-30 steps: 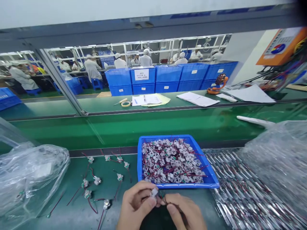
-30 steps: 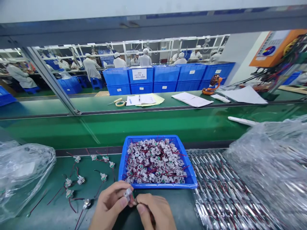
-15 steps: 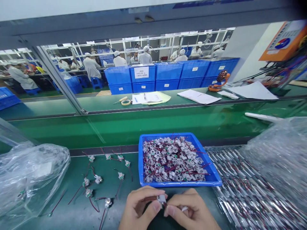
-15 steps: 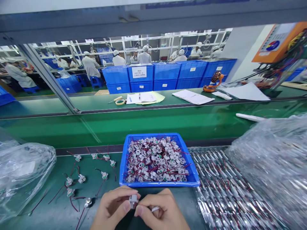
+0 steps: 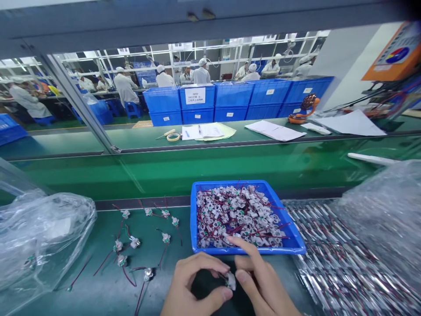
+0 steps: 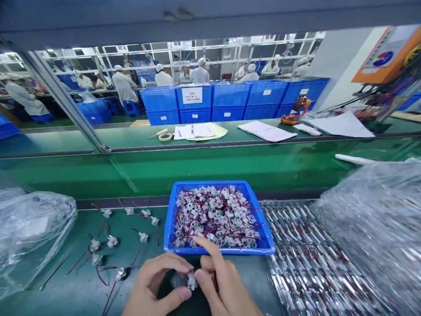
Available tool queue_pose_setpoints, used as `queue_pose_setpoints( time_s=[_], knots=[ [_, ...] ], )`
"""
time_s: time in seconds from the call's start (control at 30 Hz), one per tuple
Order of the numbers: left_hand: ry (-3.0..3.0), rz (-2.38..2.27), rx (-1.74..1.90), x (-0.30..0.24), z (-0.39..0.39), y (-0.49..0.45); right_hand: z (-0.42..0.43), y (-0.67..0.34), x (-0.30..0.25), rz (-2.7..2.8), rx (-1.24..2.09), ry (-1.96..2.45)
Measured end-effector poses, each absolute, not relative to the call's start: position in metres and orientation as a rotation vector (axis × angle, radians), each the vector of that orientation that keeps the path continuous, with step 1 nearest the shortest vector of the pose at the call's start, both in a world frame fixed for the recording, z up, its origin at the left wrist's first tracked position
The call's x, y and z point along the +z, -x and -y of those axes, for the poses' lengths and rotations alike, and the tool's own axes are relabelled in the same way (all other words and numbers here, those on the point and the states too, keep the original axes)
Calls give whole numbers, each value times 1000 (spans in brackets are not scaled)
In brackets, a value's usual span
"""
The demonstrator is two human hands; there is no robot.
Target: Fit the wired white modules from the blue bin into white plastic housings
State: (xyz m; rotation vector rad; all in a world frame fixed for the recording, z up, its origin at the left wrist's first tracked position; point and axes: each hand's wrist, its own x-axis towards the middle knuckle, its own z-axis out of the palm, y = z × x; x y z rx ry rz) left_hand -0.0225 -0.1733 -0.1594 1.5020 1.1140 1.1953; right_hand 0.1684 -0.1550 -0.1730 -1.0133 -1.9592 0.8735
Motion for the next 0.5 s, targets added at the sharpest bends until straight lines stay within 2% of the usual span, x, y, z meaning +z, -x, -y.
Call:
queue_pose_setpoints(
  time_s=[0.2, 0.37, 0.5],
  knots=[
    [-1519, -1132, 1302, -161, 170, 19, 157, -165, -176, 2026, 913, 886],
    [-1366, -1386, 1250, -167, 176, 30, 157, -167, -180, 2051, 942, 1036],
    [-1416, -1379, 1254, -164, 172, 38, 152, -169, -179, 2117, 1009, 1003]
  ],
)
